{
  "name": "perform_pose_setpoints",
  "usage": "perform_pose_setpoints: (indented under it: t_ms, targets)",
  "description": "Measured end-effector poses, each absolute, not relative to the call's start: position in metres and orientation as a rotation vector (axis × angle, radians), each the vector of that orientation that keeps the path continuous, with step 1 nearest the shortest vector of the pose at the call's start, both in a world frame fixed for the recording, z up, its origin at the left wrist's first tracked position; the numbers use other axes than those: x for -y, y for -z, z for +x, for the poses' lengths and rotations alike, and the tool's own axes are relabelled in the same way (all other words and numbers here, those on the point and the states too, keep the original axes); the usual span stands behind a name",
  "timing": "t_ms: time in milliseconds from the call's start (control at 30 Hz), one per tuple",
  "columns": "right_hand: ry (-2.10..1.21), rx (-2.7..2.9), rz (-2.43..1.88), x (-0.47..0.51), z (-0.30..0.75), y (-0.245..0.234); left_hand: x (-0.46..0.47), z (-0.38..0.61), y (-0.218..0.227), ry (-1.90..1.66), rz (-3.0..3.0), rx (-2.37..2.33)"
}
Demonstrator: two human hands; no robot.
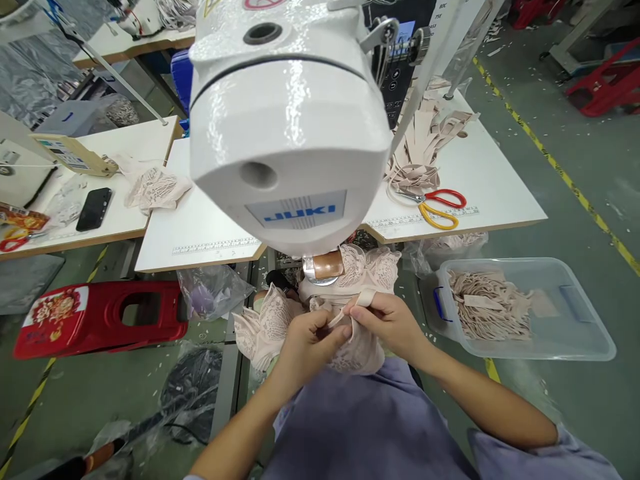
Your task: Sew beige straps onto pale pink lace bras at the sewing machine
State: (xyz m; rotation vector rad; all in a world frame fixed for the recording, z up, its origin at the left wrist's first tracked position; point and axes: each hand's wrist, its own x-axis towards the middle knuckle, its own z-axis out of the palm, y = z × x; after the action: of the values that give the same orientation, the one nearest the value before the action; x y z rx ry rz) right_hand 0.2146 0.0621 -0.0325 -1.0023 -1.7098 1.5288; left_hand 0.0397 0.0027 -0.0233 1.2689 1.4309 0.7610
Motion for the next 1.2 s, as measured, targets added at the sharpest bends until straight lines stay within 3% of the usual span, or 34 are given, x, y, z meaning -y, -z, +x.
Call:
perform_pose_setpoints:
  t_ms: [133,367,567,933,1200]
  targets:
    - [-1.627,1.586,-1.022,-0.064,0.212,0.029,-0.003,0.041,0.028,-0.863,1.316,-1.285]
    - [-1.933,1.506,-1.029,-0.088,0.216,0.029,0.006,0.051,0.035,-1.053,1.183,-1.5]
    - [-2.218,1.283,-0.903,-0.108,0.224,0.023,-0.009,0.034,0.019,-1.085,1.586,-1.469]
    - [-2.079,1.652,-0.831,-0.115,0.228,0.009,-0.018,0.024,0.007,-0.957,1.758,-1.451]
    - [-2.176,1.763,-0.679,-0.115,0.225,0.001,-0.01,0.024,0.006,-0.946,1.95,-1.249]
